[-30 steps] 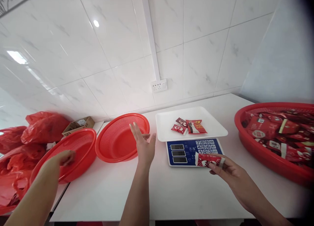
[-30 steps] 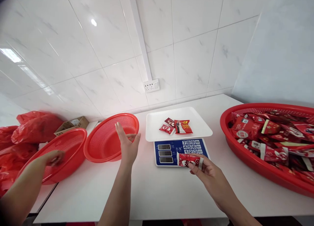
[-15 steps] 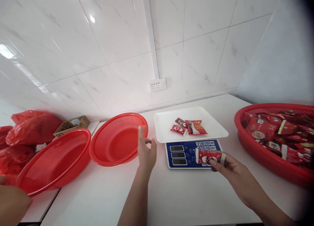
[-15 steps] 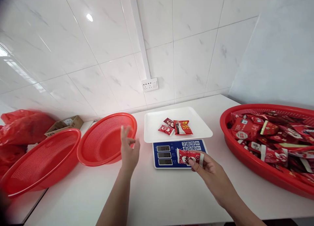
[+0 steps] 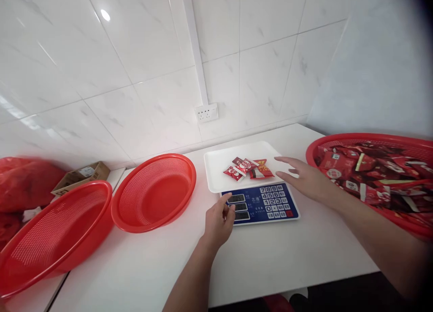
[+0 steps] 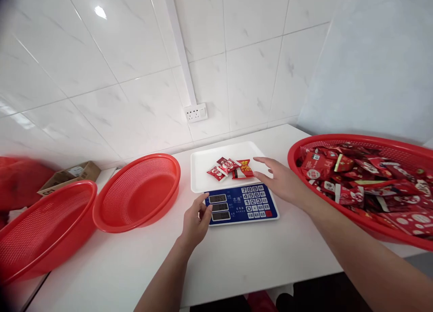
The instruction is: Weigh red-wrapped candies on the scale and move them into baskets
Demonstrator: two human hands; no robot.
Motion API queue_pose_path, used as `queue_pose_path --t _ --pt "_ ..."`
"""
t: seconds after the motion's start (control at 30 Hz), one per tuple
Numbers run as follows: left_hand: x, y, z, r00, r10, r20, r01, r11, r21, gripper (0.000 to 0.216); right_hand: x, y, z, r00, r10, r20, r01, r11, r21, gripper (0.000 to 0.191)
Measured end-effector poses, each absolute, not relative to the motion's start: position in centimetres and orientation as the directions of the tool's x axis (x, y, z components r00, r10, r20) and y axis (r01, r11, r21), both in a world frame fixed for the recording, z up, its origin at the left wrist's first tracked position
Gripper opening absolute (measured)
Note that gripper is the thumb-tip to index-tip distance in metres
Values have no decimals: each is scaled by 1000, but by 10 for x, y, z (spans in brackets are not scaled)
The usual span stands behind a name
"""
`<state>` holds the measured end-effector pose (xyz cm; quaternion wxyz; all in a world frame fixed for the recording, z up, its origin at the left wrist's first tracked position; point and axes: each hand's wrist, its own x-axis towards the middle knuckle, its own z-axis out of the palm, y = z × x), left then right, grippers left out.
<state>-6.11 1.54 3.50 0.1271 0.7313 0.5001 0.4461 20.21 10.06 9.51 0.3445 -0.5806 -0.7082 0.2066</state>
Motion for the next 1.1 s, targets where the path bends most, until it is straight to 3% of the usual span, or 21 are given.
queue_pose_path --t 0.27,0.4,0.5,0.67,1.1 --pt "-58 15 33 126 831 542 632 -488 602 29 182 116 81 -469 848 248 753 531 -390 54" --pt "-60 15 31 111 840 530 643 -467 606 29 152 137 90 -532 834 146 785 551 -284 53" --pt "-62 17 31 96 845 527 643 -457 615 29 146 145 99 -502 862 74 820 502 -275 53" --pt "-65 17 33 71 843 533 646 -446 620 30 156 141 93 -471 875 112 822 481 -305 58" --pt "-66 17 34 73 839 539 650 -449 612 29 129 155 91 -449 892 48 868 448 -212 60"
